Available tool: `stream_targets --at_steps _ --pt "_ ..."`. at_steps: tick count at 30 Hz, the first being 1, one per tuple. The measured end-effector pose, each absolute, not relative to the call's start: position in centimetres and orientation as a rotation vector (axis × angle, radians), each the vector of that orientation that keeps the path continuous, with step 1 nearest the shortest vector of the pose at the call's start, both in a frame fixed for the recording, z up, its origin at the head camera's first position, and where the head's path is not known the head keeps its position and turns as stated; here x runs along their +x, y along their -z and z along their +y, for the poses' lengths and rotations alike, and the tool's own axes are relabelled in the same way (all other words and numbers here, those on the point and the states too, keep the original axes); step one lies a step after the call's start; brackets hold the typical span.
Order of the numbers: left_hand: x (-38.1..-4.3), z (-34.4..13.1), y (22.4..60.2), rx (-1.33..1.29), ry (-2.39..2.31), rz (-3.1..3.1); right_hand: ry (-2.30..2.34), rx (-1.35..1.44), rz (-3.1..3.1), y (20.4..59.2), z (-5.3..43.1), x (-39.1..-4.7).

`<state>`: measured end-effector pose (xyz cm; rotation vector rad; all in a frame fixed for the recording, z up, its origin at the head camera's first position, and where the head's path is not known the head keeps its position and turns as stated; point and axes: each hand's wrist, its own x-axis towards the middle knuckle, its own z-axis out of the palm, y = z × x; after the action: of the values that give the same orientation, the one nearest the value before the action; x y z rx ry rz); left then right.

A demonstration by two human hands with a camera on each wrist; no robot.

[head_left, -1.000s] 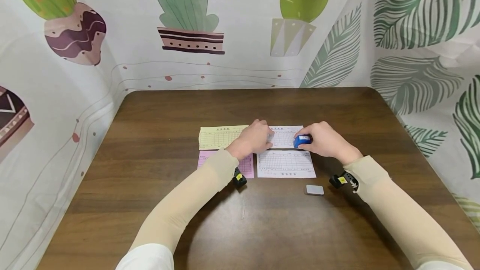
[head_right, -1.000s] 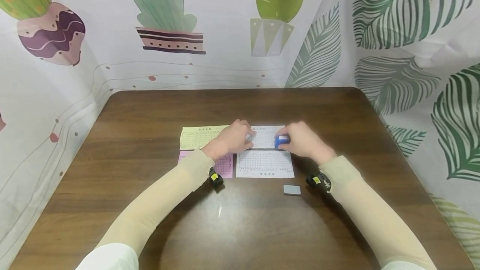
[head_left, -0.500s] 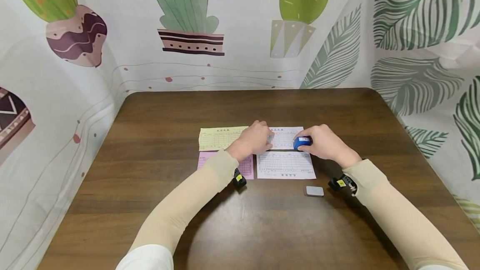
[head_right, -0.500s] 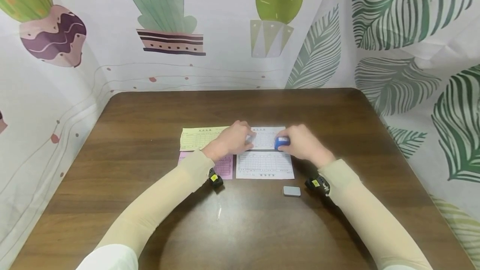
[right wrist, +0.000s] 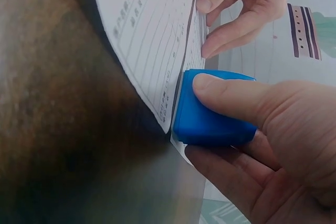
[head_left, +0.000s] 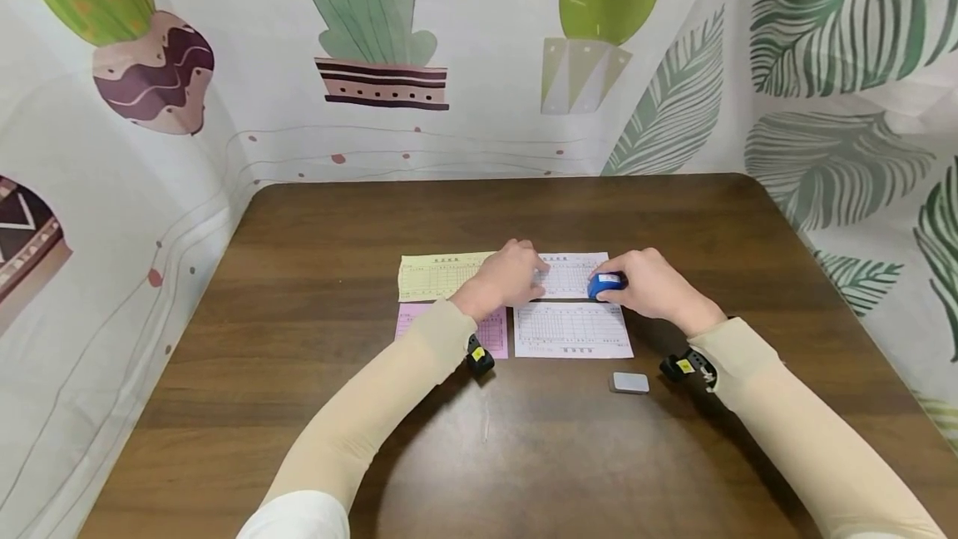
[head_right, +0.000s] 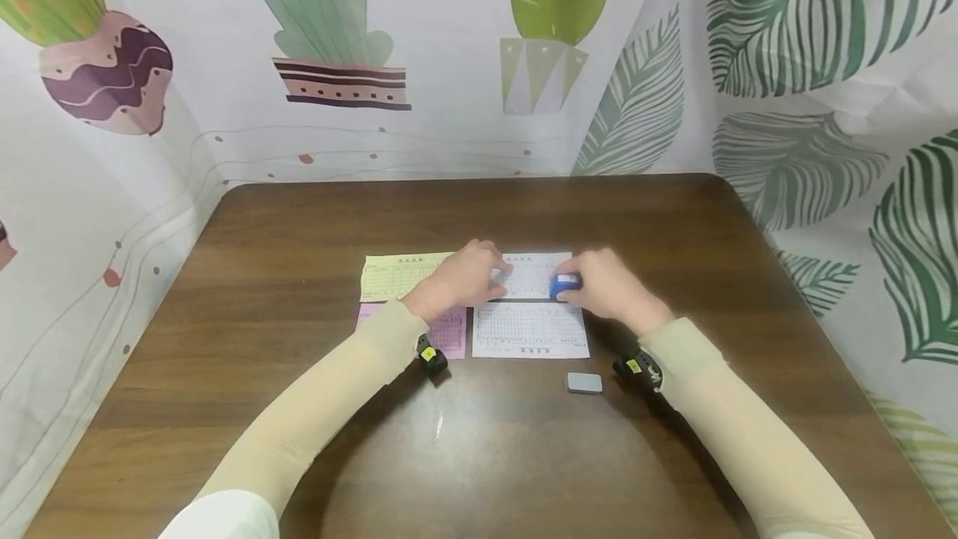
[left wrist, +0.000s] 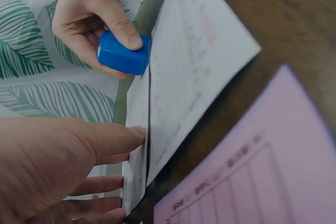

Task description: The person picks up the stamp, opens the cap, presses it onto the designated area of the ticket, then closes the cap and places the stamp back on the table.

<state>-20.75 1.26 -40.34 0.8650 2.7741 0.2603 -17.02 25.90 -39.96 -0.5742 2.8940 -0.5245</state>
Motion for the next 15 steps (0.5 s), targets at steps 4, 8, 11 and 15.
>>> stream_targets --at_steps 4,8,11,15 --pt "-21.05 1.36 40.33 0.863 -0.271 2.768 0.525 -0.569 2.892 40.06 26.15 -17.24" --pt "-21.42 1.44 40.5 0.888 -0.282 2.763 0.532 -0.605 2.895 40.04 26.43 -17.52" --pt "-21.55 1.52 40.69 0.888 -0.285 2.764 0.533 -0.619 2.897 40.08 26.57 -17.67" --pt "-21.48 1.45 40.6 0.873 -0.29 2.767 0.527 -0.612 2.894 40.04 26.47 -17.81"
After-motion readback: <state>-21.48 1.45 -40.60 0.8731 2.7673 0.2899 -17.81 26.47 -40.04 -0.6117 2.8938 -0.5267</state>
